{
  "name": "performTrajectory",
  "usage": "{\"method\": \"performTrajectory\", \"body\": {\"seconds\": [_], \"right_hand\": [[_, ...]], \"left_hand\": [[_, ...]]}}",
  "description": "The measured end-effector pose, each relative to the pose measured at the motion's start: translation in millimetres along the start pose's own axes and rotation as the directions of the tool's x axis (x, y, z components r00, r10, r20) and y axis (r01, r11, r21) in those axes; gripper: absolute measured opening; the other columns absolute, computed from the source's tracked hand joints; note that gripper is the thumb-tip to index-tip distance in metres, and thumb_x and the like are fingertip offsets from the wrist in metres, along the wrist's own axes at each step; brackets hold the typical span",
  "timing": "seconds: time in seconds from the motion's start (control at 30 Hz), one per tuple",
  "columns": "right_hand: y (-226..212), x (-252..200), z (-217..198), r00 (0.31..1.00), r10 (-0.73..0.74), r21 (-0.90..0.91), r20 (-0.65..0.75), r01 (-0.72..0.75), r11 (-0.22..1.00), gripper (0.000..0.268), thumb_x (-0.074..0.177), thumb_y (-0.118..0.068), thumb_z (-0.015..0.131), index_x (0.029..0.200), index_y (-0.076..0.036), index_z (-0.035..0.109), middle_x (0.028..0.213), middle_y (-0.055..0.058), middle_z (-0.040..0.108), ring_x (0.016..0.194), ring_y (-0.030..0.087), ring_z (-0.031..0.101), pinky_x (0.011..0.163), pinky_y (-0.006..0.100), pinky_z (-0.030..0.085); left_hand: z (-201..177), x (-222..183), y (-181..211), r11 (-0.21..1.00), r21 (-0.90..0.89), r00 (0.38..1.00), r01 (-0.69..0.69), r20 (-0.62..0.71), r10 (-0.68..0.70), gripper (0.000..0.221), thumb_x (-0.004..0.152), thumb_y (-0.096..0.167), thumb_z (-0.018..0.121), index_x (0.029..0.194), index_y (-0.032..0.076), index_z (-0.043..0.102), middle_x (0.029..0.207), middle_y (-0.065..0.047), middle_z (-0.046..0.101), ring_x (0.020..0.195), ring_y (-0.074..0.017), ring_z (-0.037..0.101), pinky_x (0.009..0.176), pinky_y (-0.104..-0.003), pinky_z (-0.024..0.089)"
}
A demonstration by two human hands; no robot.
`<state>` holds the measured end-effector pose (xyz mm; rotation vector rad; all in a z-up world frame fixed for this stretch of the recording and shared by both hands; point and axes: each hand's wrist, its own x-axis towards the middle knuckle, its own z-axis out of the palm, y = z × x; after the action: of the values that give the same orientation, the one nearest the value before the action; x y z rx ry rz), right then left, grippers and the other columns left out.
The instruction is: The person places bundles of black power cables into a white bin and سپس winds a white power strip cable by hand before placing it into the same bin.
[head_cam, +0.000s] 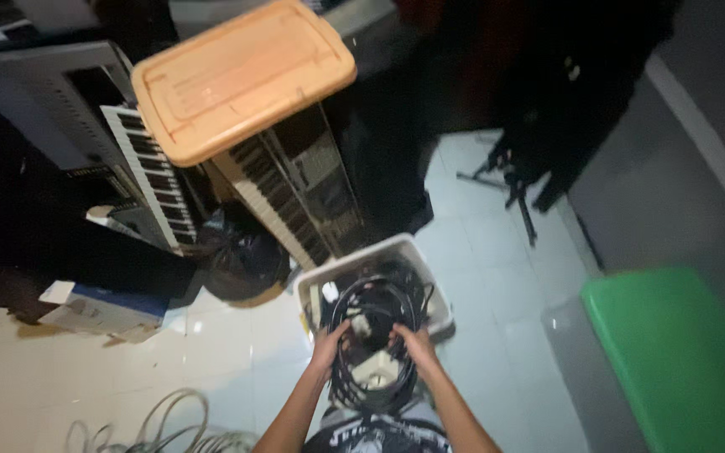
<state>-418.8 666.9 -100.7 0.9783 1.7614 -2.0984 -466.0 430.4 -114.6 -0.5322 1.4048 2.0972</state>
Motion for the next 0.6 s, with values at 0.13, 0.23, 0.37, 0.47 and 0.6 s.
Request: {"method": "performTrajectory", "body": {"seconds": [0.13,0.23,0.37,0.47,0.6], "right_hand": [[-29.0,35.1,-23.5,0.999,-0.019,-0.131,0.029,0.022,0.991,0.027,0.086,-0.025,0.072,0.090,0.001,0.078,0.081,0.011,0.079,0.069,0.018,0.074,0.062,0.031,0.054],[-41.0,49.6,-39.6,0.998,0.036,-0.170,0.059,-0.025,0.985,0.027,0.085,-0.026,0.073,0.088,0.000,0.079,0.080,0.011,0.079,0.068,0.018,0.070,0.063,0.031,0.053],[-60.6,78.3,-54.2,0.996,0.054,-0.323,0.072,-0.028,0.946,0.028,0.083,-0.026,0.076,0.087,0.001,0.080,0.077,0.011,0.076,0.065,0.018,0.062,0.061,0.031,0.047],[-64.3,101.8,-55.0,0.984,0.150,-0.273,0.099,-0.118,0.955,0.026,0.080,-0.023,0.077,0.088,0.001,0.079,0.076,0.011,0.076,0.067,0.019,0.067,0.061,0.031,0.050],[-61.9,135.1,-48.7,0.969,0.185,-0.175,0.166,-0.156,0.972,0.037,0.086,-0.023,0.080,0.082,0.010,0.066,0.085,0.011,0.084,0.075,0.019,0.076,0.066,0.031,0.057]], "left_hand": [[28.7,32.0,4.8,0.996,0.087,0.995,0.007,-0.104,0.002,0.031,0.091,0.034,0.074,0.089,0.004,0.070,0.074,-0.007,0.068,0.062,-0.0154,0.065,0.059,-0.029,0.054],[48.7,35.3,1.1,0.998,-0.004,0.991,0.068,-0.117,-0.068,0.034,0.088,0.034,0.072,0.099,0.002,0.076,0.083,-0.008,0.075,0.069,-0.0187,0.071,0.065,-0.032,0.059],[66.7,56.6,5.9,0.995,0.072,0.982,0.072,-0.183,-0.058,0.046,0.086,0.038,0.074,0.111,-0.001,0.073,0.092,-0.013,0.075,0.076,-0.0216,0.072,0.068,-0.036,0.058],[67.6,74.1,1.2,0.972,0.231,0.957,0.031,-0.286,0.037,0.054,0.085,0.043,0.076,0.116,0.000,0.070,0.101,-0.013,0.077,0.086,-0.0193,0.074,0.076,-0.033,0.058],[57.6,94.3,-9.1,0.962,0.258,0.917,0.086,-0.399,0.025,0.067,0.090,0.048,0.078,0.135,0.003,0.057,0.114,-0.008,0.067,0.099,-0.0146,0.069,0.089,-0.031,0.052]]}}
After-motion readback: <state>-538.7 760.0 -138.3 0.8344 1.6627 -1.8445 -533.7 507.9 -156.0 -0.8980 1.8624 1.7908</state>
